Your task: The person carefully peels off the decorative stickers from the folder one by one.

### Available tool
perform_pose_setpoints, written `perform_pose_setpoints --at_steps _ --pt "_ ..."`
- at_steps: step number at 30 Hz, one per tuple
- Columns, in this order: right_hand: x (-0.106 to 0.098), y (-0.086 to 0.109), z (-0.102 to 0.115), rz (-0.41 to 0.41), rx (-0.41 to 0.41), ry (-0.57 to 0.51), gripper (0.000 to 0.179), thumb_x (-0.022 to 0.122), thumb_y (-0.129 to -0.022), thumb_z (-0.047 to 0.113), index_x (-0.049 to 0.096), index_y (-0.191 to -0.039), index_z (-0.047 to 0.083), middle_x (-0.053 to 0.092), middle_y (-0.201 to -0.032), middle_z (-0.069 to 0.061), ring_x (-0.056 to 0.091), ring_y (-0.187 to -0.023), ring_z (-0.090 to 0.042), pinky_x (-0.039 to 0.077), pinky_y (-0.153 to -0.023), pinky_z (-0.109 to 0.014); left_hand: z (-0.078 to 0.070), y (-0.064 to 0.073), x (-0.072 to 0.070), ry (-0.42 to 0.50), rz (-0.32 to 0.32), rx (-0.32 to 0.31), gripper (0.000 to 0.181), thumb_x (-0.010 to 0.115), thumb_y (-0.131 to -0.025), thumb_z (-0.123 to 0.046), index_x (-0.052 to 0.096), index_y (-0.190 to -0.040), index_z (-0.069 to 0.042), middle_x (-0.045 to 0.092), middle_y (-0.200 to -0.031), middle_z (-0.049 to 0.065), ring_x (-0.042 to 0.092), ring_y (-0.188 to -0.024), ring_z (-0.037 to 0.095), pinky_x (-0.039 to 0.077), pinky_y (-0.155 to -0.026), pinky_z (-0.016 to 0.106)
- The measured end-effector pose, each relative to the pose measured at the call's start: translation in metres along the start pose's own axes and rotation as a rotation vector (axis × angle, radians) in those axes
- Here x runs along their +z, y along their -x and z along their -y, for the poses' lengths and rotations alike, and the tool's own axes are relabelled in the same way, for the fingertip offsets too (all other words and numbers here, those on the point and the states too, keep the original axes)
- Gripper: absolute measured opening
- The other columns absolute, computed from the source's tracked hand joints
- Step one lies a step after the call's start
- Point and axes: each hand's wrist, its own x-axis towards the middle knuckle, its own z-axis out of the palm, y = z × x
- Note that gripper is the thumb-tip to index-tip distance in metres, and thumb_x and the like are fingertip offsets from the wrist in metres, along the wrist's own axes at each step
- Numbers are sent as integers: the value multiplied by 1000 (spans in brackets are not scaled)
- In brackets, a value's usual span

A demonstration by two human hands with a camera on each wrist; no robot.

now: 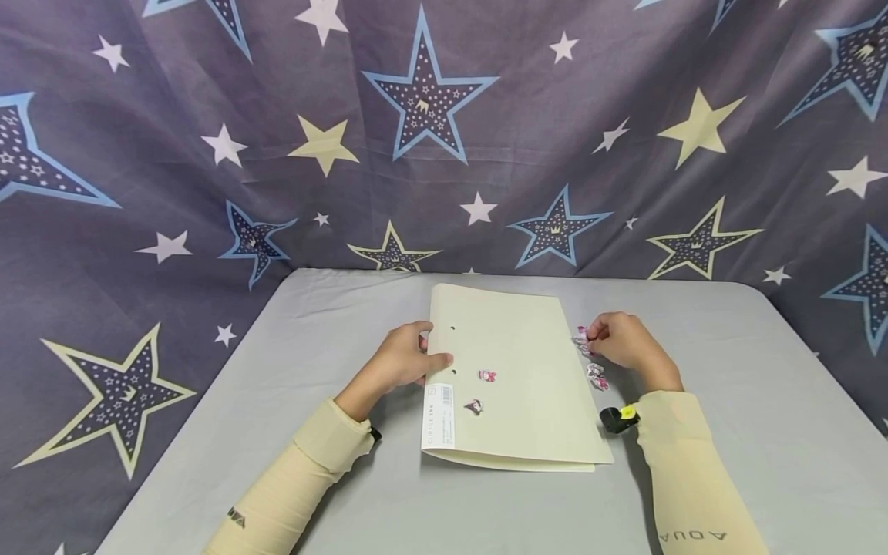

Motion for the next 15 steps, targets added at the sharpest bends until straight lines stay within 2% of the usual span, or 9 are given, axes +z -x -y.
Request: perform_pose_setpoints --at_steps 10,15 --pt "-3 1 2 29 -35 8 8 68 -83 -2 68 -91 0 65 -81 -8 56 -72 -20 47 -64 -31 -1 0 0 -3 3 -12 80 83 -88 -17 41 -153 2 51 -104 15 67 -60 22 63 -61 43" --pt "-6 2 7 17 -62 5 4 67 -87 0 68 -90 0 64 -79 -6 55 -70 -19 46 -63 -31 -1 0 -1 -10 -3 -7 80 82 -88 -18 41 -153 2 52 -104 14 68 -58 21 63 -61 43"
